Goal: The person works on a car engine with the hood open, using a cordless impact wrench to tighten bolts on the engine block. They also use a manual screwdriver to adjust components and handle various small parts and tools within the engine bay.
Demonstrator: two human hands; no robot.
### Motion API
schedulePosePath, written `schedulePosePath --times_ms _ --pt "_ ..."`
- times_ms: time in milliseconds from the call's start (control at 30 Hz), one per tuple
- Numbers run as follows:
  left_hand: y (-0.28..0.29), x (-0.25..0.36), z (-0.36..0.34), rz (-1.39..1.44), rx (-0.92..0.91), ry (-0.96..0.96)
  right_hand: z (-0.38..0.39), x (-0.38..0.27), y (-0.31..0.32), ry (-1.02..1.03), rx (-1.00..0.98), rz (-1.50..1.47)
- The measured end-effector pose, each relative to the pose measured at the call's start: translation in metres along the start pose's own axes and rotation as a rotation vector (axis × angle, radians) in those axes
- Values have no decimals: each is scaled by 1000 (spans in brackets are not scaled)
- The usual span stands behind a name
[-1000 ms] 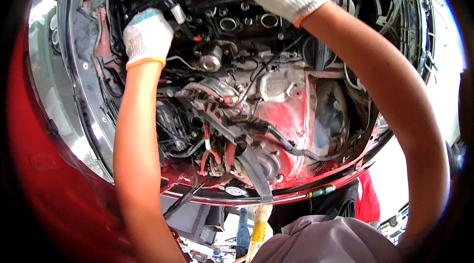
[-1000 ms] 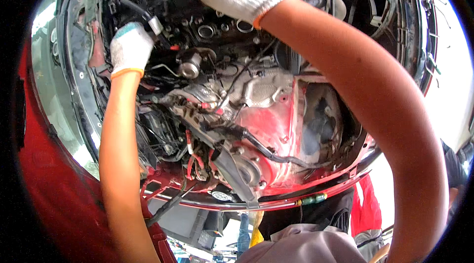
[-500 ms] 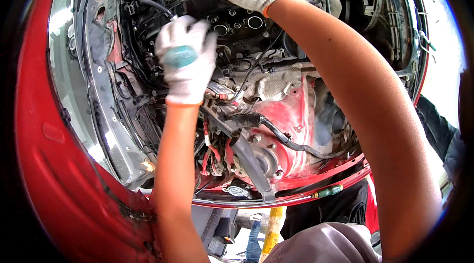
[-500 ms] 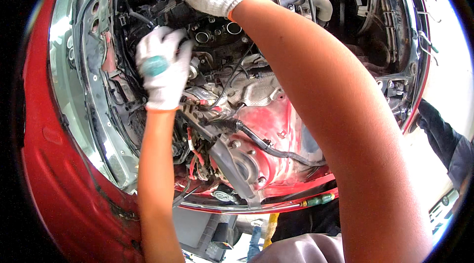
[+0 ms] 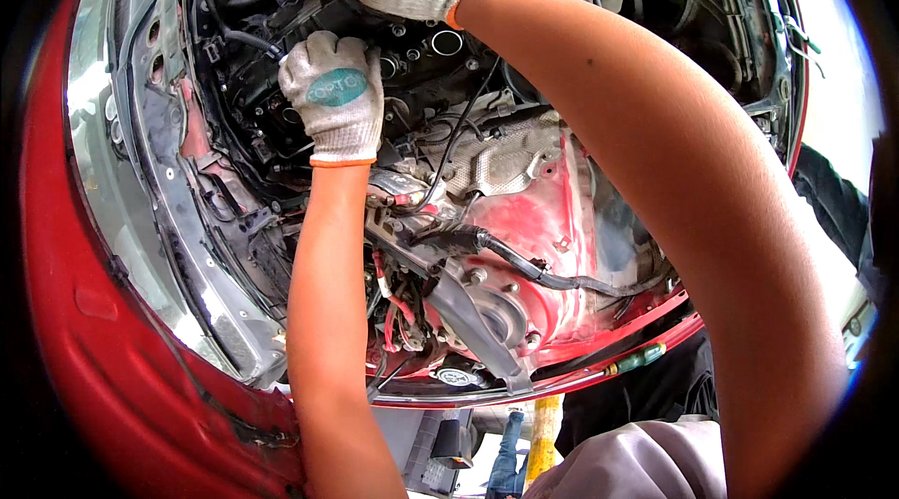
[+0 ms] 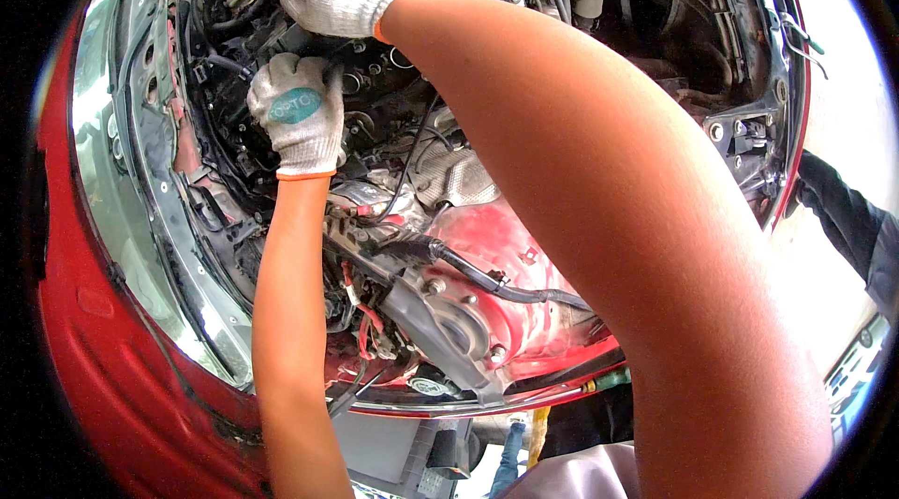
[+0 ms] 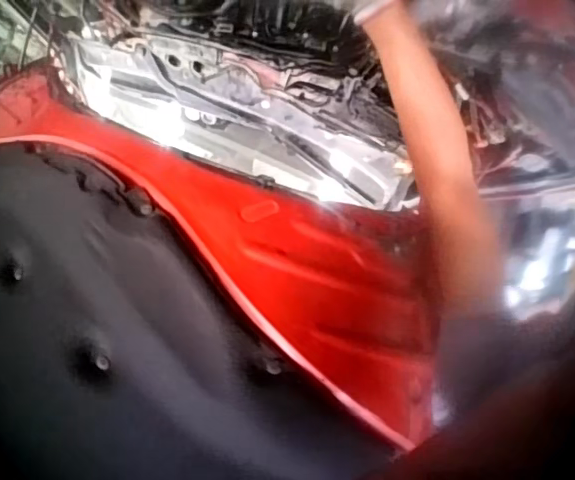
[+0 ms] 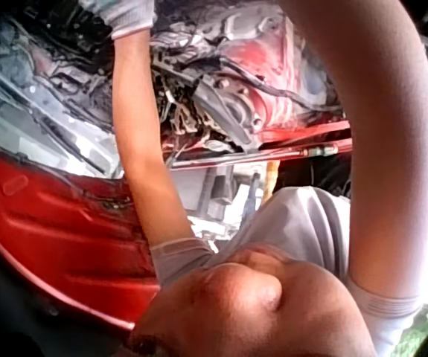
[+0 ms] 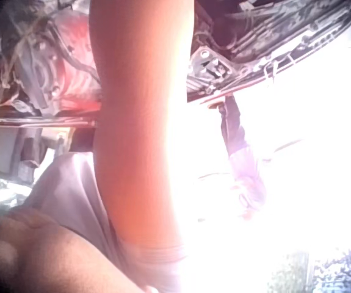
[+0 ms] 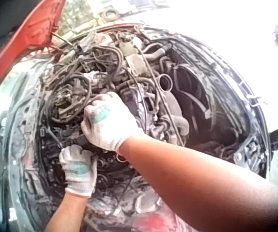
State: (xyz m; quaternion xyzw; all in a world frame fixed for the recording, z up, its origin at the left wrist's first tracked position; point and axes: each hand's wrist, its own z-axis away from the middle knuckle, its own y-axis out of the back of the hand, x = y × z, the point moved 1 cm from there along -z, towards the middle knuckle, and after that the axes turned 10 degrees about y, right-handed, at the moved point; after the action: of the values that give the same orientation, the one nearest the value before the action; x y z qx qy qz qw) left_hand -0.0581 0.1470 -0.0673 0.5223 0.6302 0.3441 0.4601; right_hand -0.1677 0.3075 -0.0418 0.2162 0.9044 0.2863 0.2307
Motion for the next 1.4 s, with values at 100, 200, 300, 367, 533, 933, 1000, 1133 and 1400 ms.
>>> schedulePosePath --times_ms 100,200,300,367,533,933,1000,1133,1400 --pt "-3 2 -1 12 29 2 0 2 0 2 13 11" --pt "-6 3 2 18 42 17 1 3 -2 5 44 -1" --pt "-7 3 4 17 55 25 2 2 -4 8 70 4" --pt "-8 4 3 7 75 30 2 2 -4 9 72 -5" --pt "1 10 -1 -9 3 65 0 1 -3 16 65 -22" --pt "-26 55 2 128 -14 18 0 3 -5 37 56 -24" --pt "-48 48 10 277 -7 106 -5 -6 -7 56 82 -46" --pt "-37 62 5 166 -44 67 0 5 -5 49 85 -26" --pt "-38 66 9 187 -26 90 -1 0 -6 33 42 -21"
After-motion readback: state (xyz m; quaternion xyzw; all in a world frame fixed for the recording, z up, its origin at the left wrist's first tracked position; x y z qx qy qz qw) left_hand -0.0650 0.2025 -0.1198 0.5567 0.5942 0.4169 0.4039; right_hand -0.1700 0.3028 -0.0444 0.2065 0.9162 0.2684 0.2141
